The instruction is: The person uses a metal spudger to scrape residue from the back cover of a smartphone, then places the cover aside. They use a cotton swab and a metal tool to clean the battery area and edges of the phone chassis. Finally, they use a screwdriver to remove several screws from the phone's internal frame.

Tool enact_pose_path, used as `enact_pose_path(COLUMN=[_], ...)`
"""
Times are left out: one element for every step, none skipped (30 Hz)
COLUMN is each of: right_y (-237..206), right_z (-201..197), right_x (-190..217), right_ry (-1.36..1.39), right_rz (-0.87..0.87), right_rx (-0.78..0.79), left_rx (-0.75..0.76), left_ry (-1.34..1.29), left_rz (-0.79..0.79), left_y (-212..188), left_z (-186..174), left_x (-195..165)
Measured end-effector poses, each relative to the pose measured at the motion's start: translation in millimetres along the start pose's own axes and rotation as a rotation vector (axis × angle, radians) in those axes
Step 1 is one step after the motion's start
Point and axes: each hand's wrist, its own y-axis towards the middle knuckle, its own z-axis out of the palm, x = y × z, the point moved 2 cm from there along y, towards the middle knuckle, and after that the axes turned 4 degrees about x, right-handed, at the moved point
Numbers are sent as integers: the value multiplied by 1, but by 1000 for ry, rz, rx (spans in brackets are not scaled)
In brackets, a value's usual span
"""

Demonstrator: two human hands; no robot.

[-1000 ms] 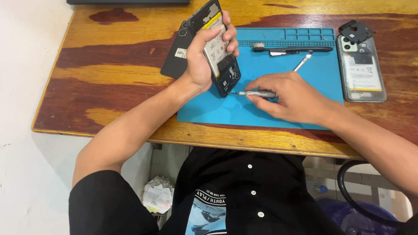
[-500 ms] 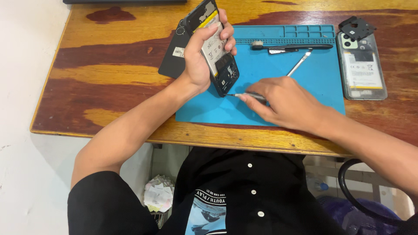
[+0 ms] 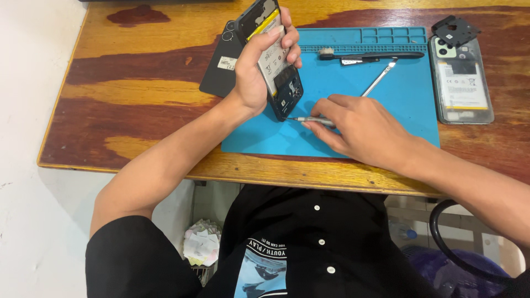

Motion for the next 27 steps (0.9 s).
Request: enact_pose_path(right_y=[0, 0, 0, 1, 0, 0, 0, 0, -1, -1, -2, -2, -3, -3, -3, -2, -2, -2, -2, -1, -1, -2, -2, -2, -3, -3, -3], right_z=[1, 3, 4, 7, 9, 10, 11, 12, 12, 11, 10, 9, 8, 7, 6, 6, 7, 8, 9, 10, 11, 11, 11, 11, 10, 9, 9], right_x=[0, 0, -1, -1, -2, -2, -2, -1, -1, -1, -1, 0, 0, 0, 0, 0, 0, 0, 1, 1, 1, 1, 1, 1, 1, 1, 1], right_ry=[-3, -8, -13, -29, -45, -61, -79, -95, -111, -77, -43, -9, 1, 13, 25, -17, -60, -101, -102, -103, -105, -85, -65, -47, -43, -39, -36], right_rz=[-2, -5, -8, 16, 43, 69, 61, 52, 44, 28, 12, -4, -18, -32, -45, -24, -3, 18, 25, 33, 41, 37, 32, 26, 16, 7, -3], right_rx=[-14, -29, -46, -30, -13, 4, -6, -14, -23, -12, -2, 7, -6, -20, -35, -25, -15, -5, -7, -9, -11, -11, -12, -14, -29, -44, -59], left_rx=[-2, -2, -1, 0, -1, -1, -3, 3, 10, 17, 21, 25, 31, 28, 25, 23, 23, 21, 18, 25, 32, 38, 46, 55, 63, 59, 55], left_ry=[-1, 13, 27, 41, 45, 49, 54, 42, 29, 16, 17, 17, 18, 20, 21, 22, 22, 22, 22, 28, 32, 36, 48, 61, 74, 68, 62], left_rz=[1, 3, 6, 8, 8, 8, 8, 2, -4, -10, -15, -21, -26, -25, -25, -24, -20, -17, -13, -14, -15, -17, -19, -21, -23, -23, -23], left_y=[0, -1, -2, -3, -3, -3, -3, -3, -3, -3, -3, -3, -3, -3, -4, -3, -3, -3, -3, -3, -4, -4, -4, -4, -4, -4, -4], left_z=[0, 1, 2, 3, 3, 4, 4, 4, 5, 5, 5, 5, 5, 5, 5, 5, 5, 5, 5, 5, 5, 6, 6, 7, 7, 7, 8], left_x=[0, 0, 0, 0, 0, 1, 1, 1, 2, 2, 2, 2, 1, 1, 0, 0, 0, -1, -1, -2, -2, -2, -1, -1, -1, -1, 0])
